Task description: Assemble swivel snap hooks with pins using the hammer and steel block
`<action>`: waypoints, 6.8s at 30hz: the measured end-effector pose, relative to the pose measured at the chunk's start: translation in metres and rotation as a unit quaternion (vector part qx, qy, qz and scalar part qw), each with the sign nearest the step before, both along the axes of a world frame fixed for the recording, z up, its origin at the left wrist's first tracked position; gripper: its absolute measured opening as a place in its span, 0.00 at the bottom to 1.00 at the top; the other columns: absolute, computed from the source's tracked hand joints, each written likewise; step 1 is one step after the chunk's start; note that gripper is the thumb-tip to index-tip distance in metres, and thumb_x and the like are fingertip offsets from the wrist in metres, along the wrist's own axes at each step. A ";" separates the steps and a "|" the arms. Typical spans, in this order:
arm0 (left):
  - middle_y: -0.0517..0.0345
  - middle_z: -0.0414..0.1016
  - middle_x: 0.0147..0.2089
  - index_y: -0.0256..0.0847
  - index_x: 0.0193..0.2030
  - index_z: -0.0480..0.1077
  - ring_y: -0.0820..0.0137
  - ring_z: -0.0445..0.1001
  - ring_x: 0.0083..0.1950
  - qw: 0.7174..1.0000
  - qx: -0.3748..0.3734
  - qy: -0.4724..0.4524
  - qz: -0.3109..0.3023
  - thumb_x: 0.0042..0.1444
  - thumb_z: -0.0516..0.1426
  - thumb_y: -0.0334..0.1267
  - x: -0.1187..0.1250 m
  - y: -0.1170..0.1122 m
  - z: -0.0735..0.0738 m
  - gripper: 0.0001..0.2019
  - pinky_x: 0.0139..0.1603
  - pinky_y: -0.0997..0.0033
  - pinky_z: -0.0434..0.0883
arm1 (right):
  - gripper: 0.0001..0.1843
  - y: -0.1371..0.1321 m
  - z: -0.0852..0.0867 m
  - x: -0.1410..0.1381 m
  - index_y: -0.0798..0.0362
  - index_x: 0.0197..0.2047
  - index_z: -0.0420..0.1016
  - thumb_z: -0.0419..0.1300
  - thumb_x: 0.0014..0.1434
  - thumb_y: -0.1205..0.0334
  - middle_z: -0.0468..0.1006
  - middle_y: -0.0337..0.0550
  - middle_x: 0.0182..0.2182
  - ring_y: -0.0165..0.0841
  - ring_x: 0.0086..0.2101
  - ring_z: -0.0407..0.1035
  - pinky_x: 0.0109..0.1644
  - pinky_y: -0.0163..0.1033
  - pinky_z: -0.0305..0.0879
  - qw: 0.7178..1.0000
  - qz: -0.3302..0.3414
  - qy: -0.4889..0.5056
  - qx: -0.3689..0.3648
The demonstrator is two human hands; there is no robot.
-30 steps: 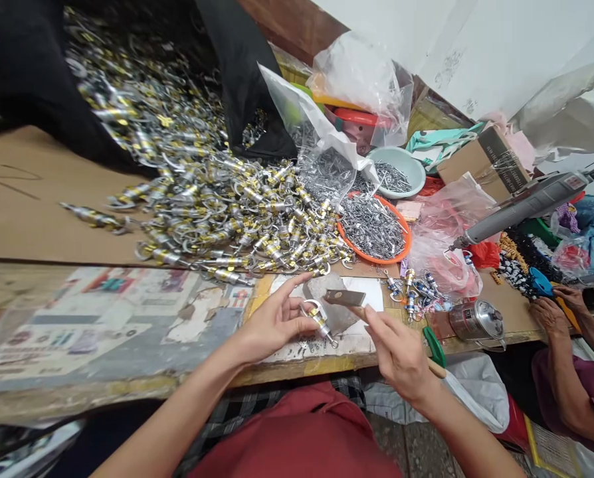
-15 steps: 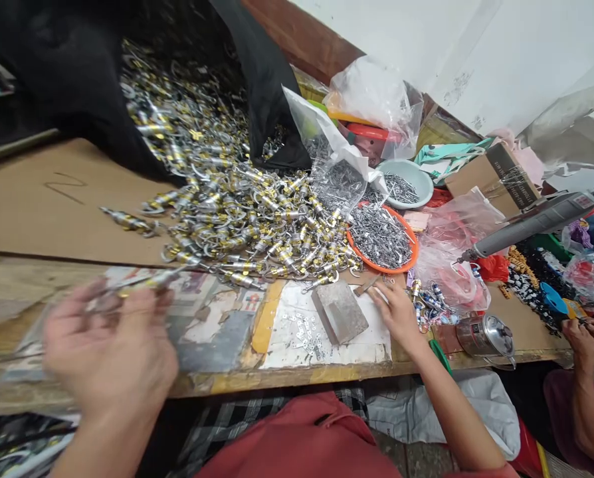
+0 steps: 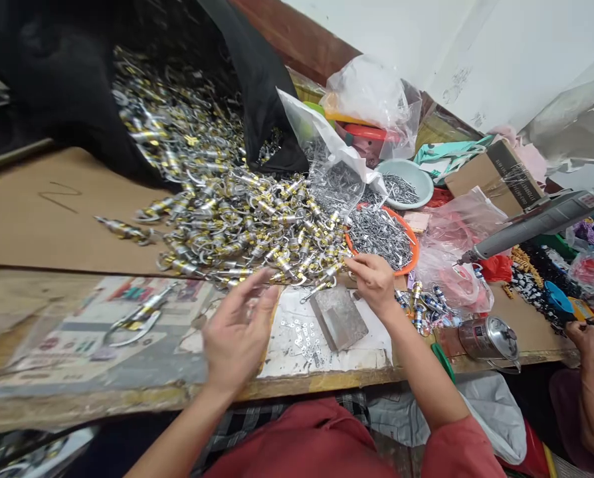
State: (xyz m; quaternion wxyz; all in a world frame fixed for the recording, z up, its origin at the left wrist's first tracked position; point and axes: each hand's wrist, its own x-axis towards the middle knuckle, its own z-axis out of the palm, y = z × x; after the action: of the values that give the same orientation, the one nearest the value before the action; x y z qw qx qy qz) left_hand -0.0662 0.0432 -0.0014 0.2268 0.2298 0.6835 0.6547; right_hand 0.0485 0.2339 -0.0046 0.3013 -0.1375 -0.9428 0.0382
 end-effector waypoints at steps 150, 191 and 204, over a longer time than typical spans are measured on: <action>0.65 0.71 0.27 0.42 0.66 0.39 0.73 0.73 0.26 0.888 0.026 -0.327 -0.321 0.40 0.64 0.34 0.015 0.009 -0.015 0.50 0.29 0.72 0.70 | 0.08 -0.080 0.019 0.036 0.53 0.34 0.78 0.58 0.54 0.72 0.74 0.39 0.27 0.29 0.30 0.68 0.34 0.32 0.64 0.921 0.055 -0.112 -0.368; 0.67 0.71 0.26 0.45 0.66 0.41 0.73 0.74 0.24 0.902 0.008 -0.318 -0.291 0.36 0.66 0.33 0.016 0.011 -0.019 0.52 0.28 0.73 0.73 | 0.22 -0.102 0.026 0.123 0.47 0.61 0.58 0.47 0.64 0.66 0.74 0.42 0.29 0.30 0.28 0.69 0.31 0.32 0.65 0.980 -0.049 -0.164 -0.104; 0.56 0.77 0.28 0.39 0.27 0.73 0.66 0.76 0.32 0.955 -0.049 -0.121 -0.268 0.41 0.62 0.40 0.017 0.006 -0.020 0.08 0.35 0.69 0.72 | 0.16 -0.014 -0.016 0.112 0.53 0.48 0.73 0.49 0.62 0.58 0.76 0.47 0.41 0.36 0.41 0.70 0.46 0.40 0.66 0.949 -0.181 -0.167 -0.197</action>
State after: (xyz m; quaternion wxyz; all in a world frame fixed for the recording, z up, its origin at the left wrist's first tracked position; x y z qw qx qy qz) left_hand -0.0493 0.0490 -0.0217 0.4861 0.3116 0.5955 0.5585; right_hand 0.1600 0.2198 -0.0206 0.1082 -0.3668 -0.9127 0.1443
